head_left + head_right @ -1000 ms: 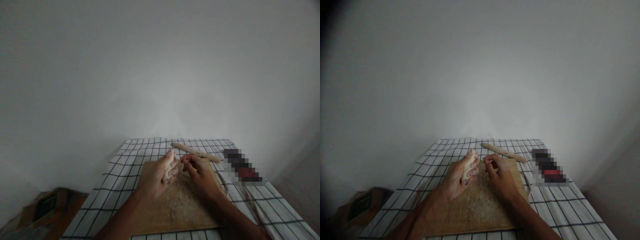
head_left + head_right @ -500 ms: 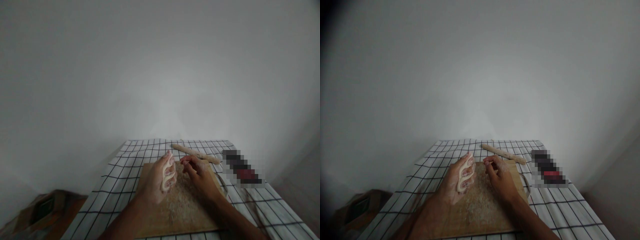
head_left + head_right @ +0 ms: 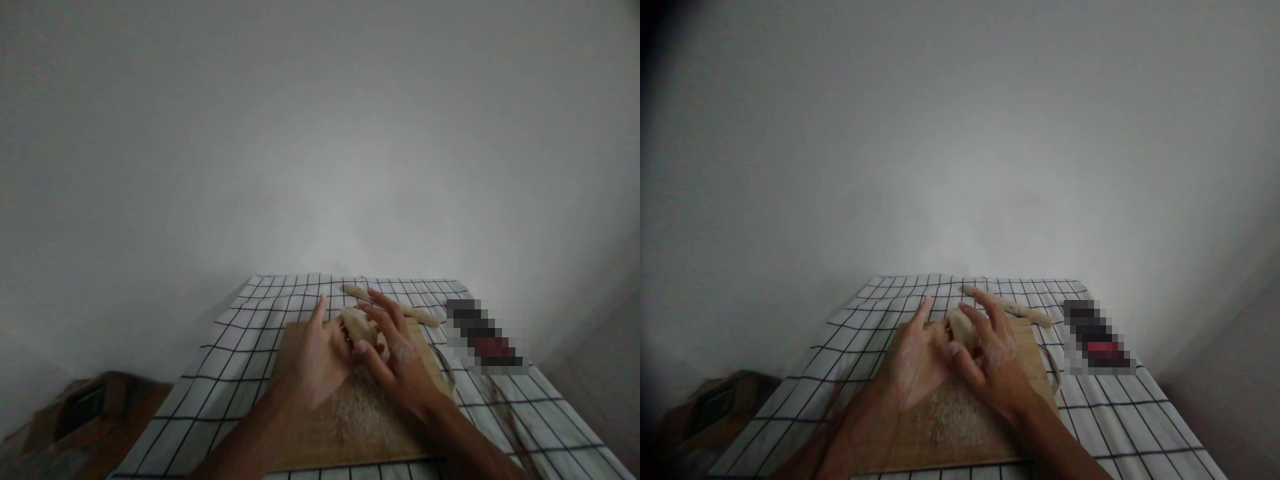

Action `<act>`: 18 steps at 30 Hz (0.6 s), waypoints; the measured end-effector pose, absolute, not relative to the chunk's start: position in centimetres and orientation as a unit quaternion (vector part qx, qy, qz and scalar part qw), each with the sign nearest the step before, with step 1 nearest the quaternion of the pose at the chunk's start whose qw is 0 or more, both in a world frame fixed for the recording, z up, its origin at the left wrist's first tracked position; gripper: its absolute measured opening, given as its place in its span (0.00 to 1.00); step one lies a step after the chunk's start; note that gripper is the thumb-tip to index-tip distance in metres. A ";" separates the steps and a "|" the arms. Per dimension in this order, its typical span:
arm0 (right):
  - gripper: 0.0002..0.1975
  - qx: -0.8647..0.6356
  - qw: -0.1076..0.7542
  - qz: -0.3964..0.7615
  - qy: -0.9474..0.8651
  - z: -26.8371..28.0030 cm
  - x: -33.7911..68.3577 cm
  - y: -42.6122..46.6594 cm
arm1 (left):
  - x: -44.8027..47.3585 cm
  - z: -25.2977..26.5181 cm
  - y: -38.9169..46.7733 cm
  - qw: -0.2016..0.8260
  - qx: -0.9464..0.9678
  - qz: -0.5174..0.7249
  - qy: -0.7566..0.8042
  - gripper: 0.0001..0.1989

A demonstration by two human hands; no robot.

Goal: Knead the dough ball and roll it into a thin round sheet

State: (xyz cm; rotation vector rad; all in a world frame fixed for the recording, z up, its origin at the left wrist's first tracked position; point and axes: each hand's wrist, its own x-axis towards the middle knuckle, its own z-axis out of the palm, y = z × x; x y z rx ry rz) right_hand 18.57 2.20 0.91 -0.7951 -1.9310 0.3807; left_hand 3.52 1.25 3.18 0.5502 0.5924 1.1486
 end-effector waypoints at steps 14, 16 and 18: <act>0.18 -0.400 0.652 0.375 -0.524 1.4 20.7 5.4 | 5.1 2.8 -0.1 0.779 0.384 0.382 0.316 0.30; 0.22 -0.381 0.673 0.452 -0.446 1.1 20.6 6.3 | 5.1 2.4 0.0 0.689 0.431 0.418 0.405 0.26; 0.23 -0.355 0.665 0.513 -0.411 0.9 20.5 6.7 | 5.0 2.3 0.2 0.567 0.487 0.480 0.460 0.21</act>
